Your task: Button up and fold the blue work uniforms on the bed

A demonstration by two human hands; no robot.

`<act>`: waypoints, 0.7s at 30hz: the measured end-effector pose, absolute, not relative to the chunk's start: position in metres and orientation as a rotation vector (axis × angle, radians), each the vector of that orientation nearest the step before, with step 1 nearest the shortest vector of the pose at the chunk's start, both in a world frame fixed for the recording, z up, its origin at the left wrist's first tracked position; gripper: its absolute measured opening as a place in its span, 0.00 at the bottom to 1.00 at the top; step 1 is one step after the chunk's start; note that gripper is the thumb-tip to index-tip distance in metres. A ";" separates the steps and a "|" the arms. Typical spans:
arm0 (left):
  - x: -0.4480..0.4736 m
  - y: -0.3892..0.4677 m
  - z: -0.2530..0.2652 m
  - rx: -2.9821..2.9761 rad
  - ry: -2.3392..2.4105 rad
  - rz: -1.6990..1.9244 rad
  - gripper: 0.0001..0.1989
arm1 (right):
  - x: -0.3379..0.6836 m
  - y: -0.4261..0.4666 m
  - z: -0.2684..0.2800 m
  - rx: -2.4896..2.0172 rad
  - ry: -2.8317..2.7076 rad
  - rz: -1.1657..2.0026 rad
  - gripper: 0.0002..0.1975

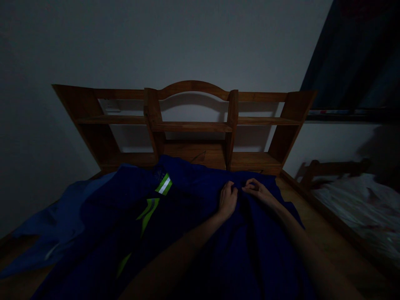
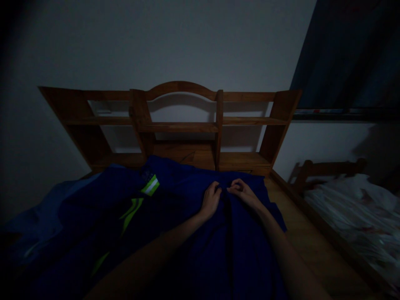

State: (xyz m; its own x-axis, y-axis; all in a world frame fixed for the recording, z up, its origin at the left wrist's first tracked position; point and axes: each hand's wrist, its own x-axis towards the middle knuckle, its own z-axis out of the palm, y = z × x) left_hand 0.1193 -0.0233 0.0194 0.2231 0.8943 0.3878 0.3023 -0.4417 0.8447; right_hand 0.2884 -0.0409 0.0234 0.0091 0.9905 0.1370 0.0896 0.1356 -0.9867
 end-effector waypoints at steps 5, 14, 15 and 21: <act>0.117 -0.028 0.022 1.705 1.172 1.134 0.17 | 0.287 -0.042 0.026 -1.147 -1.248 1.044 0.21; 0.119 -0.024 0.019 1.654 1.165 1.183 0.18 | 0.289 -0.042 0.027 -1.172 -1.144 1.014 0.19; 0.119 -0.024 0.018 1.658 1.163 1.193 0.17 | 0.289 -0.042 0.028 -1.175 -1.135 1.021 0.19; 0.119 -0.026 0.022 1.699 1.133 1.212 0.13 | 0.284 -0.047 0.037 -1.258 -1.135 1.009 0.16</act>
State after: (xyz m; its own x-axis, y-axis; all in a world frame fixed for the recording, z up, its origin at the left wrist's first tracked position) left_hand 0.1189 -0.0261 0.0216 0.1606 0.9413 0.2968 0.2332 -0.3284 0.9153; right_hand 0.2837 -0.0472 0.0367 0.1753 0.9816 0.0755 0.0392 0.0697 -0.9968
